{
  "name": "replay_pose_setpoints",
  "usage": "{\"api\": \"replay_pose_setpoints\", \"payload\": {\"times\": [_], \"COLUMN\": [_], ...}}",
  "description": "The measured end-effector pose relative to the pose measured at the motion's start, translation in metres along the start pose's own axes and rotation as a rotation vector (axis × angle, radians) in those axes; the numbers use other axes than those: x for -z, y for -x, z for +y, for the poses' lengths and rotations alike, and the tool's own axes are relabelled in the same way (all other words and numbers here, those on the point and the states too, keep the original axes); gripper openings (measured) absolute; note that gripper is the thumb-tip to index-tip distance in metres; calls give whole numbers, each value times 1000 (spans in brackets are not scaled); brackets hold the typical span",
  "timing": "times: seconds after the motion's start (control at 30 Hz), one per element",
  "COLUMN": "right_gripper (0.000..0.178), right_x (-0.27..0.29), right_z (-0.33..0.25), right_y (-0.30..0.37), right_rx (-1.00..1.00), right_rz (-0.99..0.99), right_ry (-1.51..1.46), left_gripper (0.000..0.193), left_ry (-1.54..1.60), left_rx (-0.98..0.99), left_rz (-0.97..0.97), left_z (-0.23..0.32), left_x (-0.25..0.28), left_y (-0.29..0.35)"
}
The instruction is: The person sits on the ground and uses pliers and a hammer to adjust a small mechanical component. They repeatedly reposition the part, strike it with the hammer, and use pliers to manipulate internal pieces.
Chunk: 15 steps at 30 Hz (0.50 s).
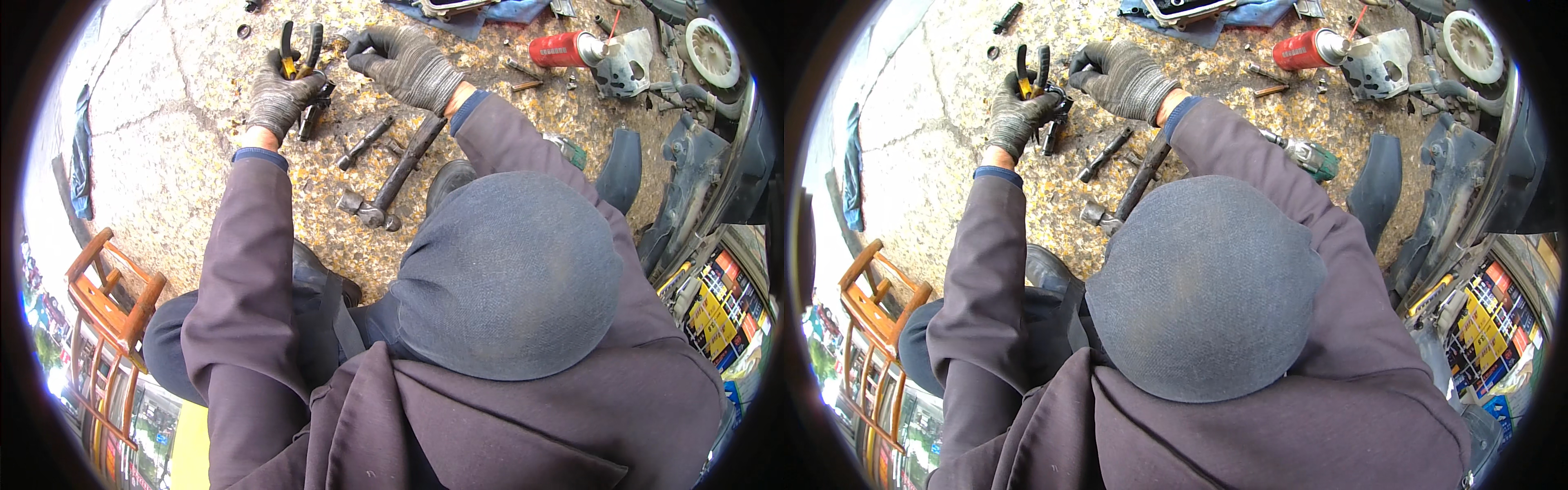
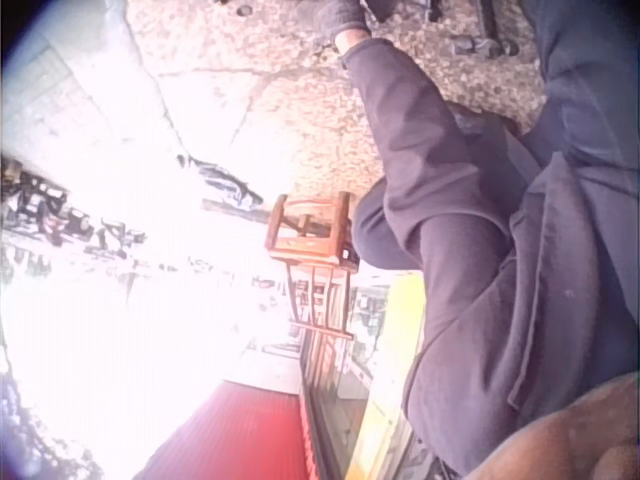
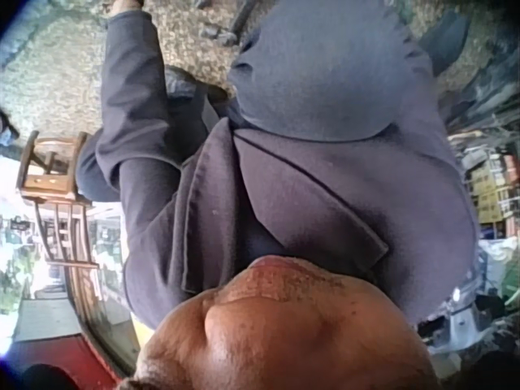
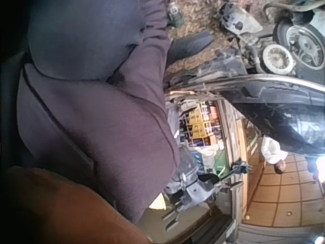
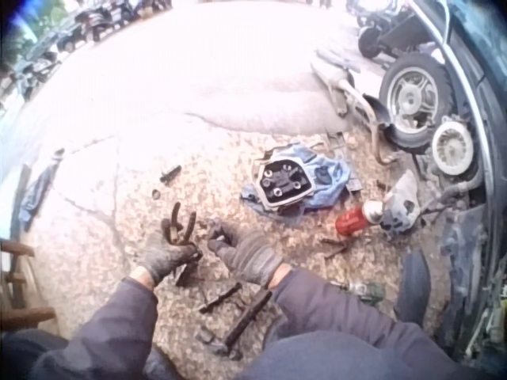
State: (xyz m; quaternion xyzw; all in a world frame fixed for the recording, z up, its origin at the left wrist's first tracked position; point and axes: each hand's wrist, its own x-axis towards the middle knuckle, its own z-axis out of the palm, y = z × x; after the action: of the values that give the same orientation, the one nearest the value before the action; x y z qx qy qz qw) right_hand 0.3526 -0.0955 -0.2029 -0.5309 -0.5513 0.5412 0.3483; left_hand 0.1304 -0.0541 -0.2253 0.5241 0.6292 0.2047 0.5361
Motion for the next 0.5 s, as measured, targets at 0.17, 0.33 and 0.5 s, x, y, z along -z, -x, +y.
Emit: {"api": "replay_pose_setpoints", "payload": {"times": [0.17,0.33,0.5], "right_gripper": [19,22,31], "right_x": [-1,5,6], "right_z": [2,-6,-10], "right_y": [-6,-11,-20], "right_rx": [-8,-228,-204], "right_rz": [-12,-98,-117], "right_ry": [-105,-659,-1164], "left_gripper": [56,62,61], "left_ry": [-123,-76,-147], "left_rx": [-42,-46,-86], "left_rz": [21,12,40], "left_z": [-9,-5,1], "left_x": [-3,1,2], "left_y": [-1,0,7]}}
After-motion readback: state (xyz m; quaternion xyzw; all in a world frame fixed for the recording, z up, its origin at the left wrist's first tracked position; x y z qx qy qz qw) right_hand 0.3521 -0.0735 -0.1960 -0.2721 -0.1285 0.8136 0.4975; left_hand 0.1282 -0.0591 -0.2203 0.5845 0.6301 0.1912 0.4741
